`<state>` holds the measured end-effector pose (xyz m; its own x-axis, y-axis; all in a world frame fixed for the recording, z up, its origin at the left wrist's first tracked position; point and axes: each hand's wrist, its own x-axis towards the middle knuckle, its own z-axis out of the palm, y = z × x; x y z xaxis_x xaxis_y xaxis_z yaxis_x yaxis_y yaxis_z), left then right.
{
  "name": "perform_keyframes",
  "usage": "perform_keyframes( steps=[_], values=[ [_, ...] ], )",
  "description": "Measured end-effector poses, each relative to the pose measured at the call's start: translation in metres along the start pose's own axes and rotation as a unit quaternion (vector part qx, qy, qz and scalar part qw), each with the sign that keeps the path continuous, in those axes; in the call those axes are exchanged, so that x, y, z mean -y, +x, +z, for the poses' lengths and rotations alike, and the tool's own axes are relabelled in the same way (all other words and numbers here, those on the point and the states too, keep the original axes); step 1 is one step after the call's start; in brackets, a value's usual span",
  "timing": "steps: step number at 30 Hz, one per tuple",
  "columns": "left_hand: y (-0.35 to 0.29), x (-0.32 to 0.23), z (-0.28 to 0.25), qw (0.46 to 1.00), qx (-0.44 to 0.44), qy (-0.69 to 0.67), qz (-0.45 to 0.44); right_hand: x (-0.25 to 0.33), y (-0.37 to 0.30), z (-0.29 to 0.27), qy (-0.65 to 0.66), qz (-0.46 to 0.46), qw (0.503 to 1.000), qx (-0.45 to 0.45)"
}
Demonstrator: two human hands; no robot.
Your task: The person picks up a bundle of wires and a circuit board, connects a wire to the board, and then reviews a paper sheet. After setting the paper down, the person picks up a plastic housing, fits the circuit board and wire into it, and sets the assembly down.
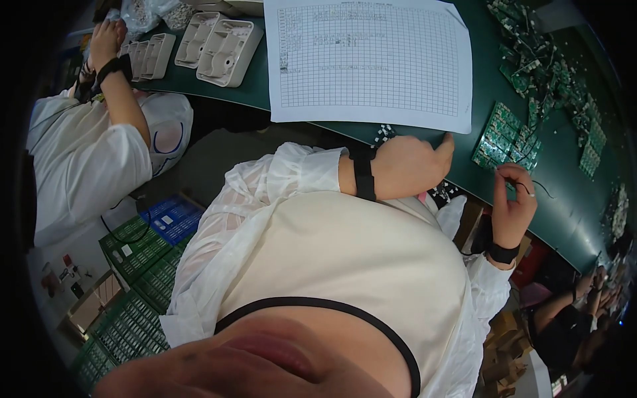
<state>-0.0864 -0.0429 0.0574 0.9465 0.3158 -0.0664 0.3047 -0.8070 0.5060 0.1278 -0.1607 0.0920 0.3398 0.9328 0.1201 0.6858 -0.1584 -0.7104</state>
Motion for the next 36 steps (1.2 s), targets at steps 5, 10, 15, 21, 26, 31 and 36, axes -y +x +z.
perform_keyframes(
  steps=[5, 10, 15, 21, 26, 31, 36],
  values=[
    [0.001, 0.004, 0.005, 0.996, -0.049, 0.048, 0.056, 0.0, 0.006, 0.004, -0.038, -0.009, 0.999, 0.018],
    [0.006, 0.009, 0.011, 0.995, -0.067, 0.049, 0.06, -0.003, 0.009, 0.008, -0.04, -0.01, 0.999, 0.012],
    [0.006, 0.006, 0.007, 0.993, -0.07, 0.067, 0.064, -0.005, 0.008, 0.005, -0.037, 0.003, 0.999, 0.02],
    [0.005, 0.0, -0.008, 0.996, -0.044, 0.005, 0.071, -0.013, 0.001, 0.005, -0.021, 0.017, 0.999, 0.02],
    [0.01, -0.001, -0.004, 0.998, -0.022, 0.006, 0.062, -0.017, 0.0, 0.008, -0.006, 0.049, 0.999, 0.0],
    [0.013, -0.006, 0.003, 0.999, -0.006, 0.011, 0.045, -0.021, -0.001, 0.011, 0.005, 0.047, 0.999, -0.003],
    [0.017, -0.009, 0.012, 0.998, -0.025, 0.041, 0.033, -0.024, -0.001, 0.01, 0.023, 0.054, 0.998, -0.002]
  ],
)
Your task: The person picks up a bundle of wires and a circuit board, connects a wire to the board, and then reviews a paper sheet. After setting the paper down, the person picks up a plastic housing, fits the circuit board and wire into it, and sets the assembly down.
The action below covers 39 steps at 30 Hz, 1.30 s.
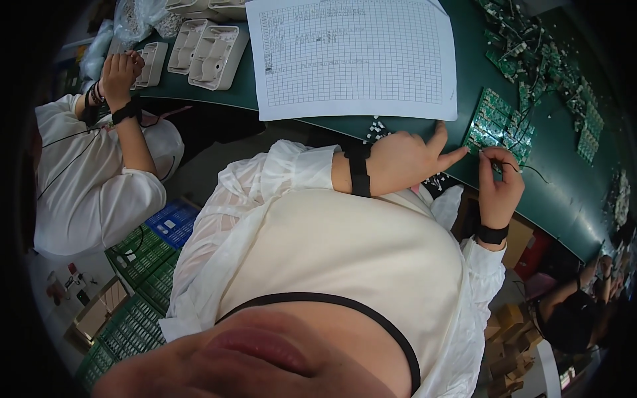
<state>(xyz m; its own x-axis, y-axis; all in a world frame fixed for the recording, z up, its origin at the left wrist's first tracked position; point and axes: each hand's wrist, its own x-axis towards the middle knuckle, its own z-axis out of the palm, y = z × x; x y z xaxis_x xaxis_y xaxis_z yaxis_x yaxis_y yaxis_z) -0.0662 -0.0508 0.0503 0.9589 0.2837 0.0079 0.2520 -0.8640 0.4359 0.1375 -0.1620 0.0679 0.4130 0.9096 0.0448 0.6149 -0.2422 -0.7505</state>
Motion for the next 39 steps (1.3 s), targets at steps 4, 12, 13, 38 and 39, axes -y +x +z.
perform_keyframes(
  steps=[4, 12, 13, 38, 39],
  values=[
    [0.001, -0.002, 0.002, 1.0, -0.009, 0.013, 0.004, 0.001, 0.0, -0.001, 0.015, 0.004, 1.0, -0.006],
    [0.001, -0.004, 0.011, 0.991, -0.059, 0.121, -0.007, -0.004, 0.0, -0.002, 0.051, 0.025, 0.998, 0.0],
    [0.002, -0.005, 0.011, 0.991, -0.059, 0.117, -0.004, -0.004, 0.0, -0.003, 0.049, 0.028, 0.998, -0.001],
    [0.019, 0.0, 0.015, 0.975, -0.09, 0.202, 0.0, -0.009, 0.027, 0.012, -0.102, -0.084, 0.99, -0.044],
    [0.02, 0.0, 0.017, 0.976, -0.089, 0.201, -0.001, -0.009, 0.029, 0.013, -0.114, -0.096, 0.988, -0.041]
  ],
)
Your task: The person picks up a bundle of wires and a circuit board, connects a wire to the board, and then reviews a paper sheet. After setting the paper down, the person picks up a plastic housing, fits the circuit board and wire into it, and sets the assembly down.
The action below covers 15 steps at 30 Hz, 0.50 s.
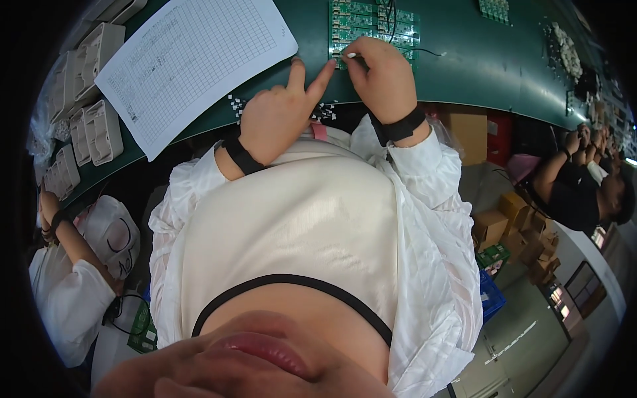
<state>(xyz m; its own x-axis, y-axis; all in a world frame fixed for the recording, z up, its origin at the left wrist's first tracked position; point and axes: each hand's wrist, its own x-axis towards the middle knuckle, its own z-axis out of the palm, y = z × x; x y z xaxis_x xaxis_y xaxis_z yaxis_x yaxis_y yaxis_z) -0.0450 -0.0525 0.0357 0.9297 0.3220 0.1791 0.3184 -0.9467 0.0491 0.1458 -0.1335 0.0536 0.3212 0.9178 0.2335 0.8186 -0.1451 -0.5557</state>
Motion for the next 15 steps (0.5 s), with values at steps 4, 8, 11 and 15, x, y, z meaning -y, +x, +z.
perform_keyframes(
  steps=[4, 8, 11, 15],
  values=[
    [0.002, -0.002, 0.005, 1.0, -0.016, 0.017, -0.001, 0.0, 0.0, -0.003, -0.031, -0.034, 0.999, 0.01],
    [0.002, 0.001, 0.005, 1.0, -0.016, 0.003, 0.0, -0.001, 0.003, -0.004, -0.044, -0.048, 0.998, 0.024],
    [0.002, 0.001, 0.004, 1.0, -0.015, 0.008, 0.005, -0.001, 0.005, -0.006, -0.063, -0.052, 0.996, 0.04],
    [0.001, 0.001, 0.009, 1.0, -0.018, 0.011, -0.001, 0.005, 0.013, -0.008, -0.106, -0.06, 0.99, 0.075]
  ],
)
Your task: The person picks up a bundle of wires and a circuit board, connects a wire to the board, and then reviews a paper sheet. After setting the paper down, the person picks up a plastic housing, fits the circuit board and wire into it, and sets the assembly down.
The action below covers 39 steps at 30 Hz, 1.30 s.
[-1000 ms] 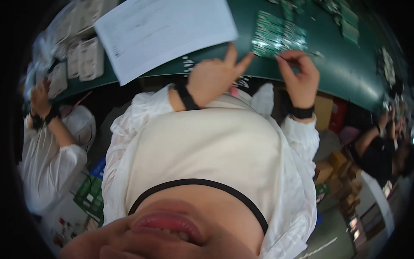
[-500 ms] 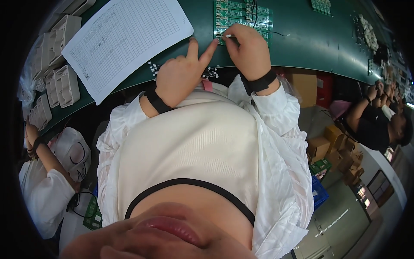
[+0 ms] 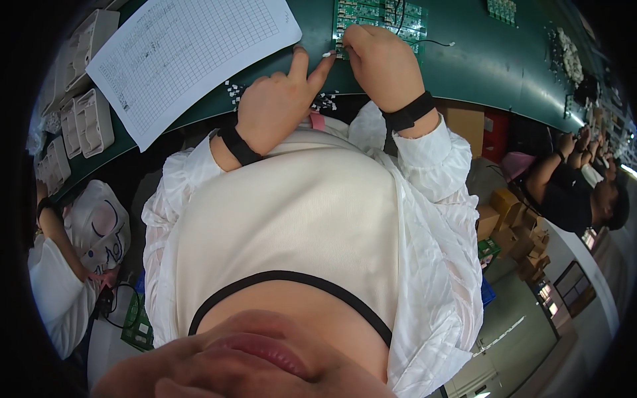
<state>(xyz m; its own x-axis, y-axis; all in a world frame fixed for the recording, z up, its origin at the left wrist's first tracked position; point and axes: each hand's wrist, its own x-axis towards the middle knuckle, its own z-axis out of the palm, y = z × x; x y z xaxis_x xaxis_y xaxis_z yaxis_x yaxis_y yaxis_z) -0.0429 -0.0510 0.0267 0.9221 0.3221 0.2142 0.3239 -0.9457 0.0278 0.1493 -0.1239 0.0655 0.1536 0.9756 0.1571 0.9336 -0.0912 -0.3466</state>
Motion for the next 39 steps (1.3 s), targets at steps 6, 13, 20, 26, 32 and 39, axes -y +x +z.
perform_keyframes(
  steps=[6, 13, 20, 26, 32, 39],
  values=[
    [-0.002, 0.002, 0.001, 0.999, 0.004, -0.037, -0.005, 0.007, 0.02, -0.005, -0.036, 0.006, 0.997, 0.069],
    [-0.003, -0.002, 0.009, 0.989, 0.026, -0.143, -0.033, 0.003, 0.046, -0.021, -0.055, 0.031, 0.982, 0.18],
    [-0.011, -0.001, 0.012, 0.989, 0.035, -0.134, -0.042, 0.008, 0.067, -0.015, -0.059, 0.053, 0.966, 0.246],
    [-0.014, -0.008, 0.017, 0.991, -0.03, -0.126, -0.04, 0.011, 0.063, -0.015, -0.069, 0.043, 0.965, 0.248],
    [-0.016, -0.013, 0.016, 0.988, 0.013, -0.15, -0.03, -0.006, 0.045, -0.011, -0.025, 0.045, 0.973, 0.224],
    [-0.02, -0.015, 0.019, 0.985, -0.002, -0.171, -0.003, -0.005, 0.011, -0.007, -0.009, 0.058, 0.986, 0.159]
  ],
)
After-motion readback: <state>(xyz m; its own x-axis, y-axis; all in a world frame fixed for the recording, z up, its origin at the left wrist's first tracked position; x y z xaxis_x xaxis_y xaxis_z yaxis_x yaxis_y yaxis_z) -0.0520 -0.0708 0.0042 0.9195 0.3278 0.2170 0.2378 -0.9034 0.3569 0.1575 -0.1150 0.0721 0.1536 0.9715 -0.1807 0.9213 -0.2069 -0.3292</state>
